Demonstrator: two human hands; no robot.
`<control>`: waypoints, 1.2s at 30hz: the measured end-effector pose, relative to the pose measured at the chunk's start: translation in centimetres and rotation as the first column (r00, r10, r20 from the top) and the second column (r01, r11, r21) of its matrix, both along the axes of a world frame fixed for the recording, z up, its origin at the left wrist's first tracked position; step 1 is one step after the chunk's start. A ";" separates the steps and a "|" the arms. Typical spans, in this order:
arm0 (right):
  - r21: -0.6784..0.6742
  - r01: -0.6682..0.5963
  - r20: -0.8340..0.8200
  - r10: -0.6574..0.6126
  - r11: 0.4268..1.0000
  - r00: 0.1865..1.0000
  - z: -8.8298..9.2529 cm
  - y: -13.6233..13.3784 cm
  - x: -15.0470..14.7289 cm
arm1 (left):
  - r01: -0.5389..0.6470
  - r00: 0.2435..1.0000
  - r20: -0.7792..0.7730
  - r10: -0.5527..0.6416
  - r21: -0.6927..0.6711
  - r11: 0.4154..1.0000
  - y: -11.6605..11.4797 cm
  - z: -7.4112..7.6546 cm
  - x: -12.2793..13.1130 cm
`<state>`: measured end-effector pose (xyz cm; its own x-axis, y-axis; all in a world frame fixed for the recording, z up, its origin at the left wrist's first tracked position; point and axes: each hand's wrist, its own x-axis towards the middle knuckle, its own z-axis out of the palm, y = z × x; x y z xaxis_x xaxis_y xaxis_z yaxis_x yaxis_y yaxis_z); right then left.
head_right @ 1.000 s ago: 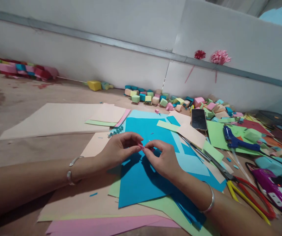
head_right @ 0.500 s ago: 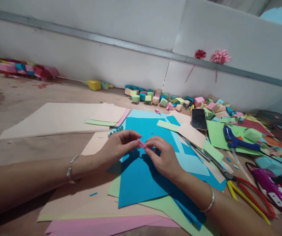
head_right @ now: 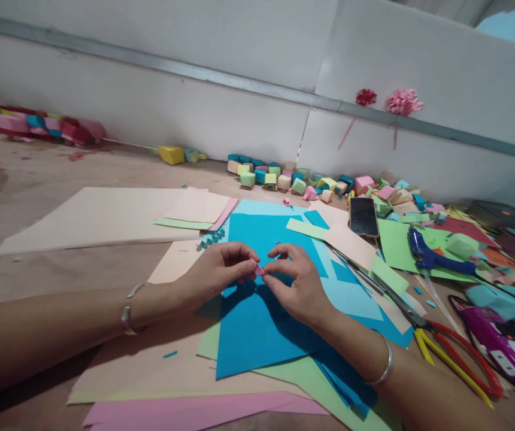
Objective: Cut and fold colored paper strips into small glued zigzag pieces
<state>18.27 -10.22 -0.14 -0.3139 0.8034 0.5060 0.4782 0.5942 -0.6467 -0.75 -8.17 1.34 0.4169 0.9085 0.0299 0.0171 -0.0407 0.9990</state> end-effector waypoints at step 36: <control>-0.484 -0.129 -0.557 -0.190 0.866 0.808 1.3 -1.7 -2.6 | 0.049 0.978 0.206 -0.039 -0.044 0.998 -1.5 0.2 0.7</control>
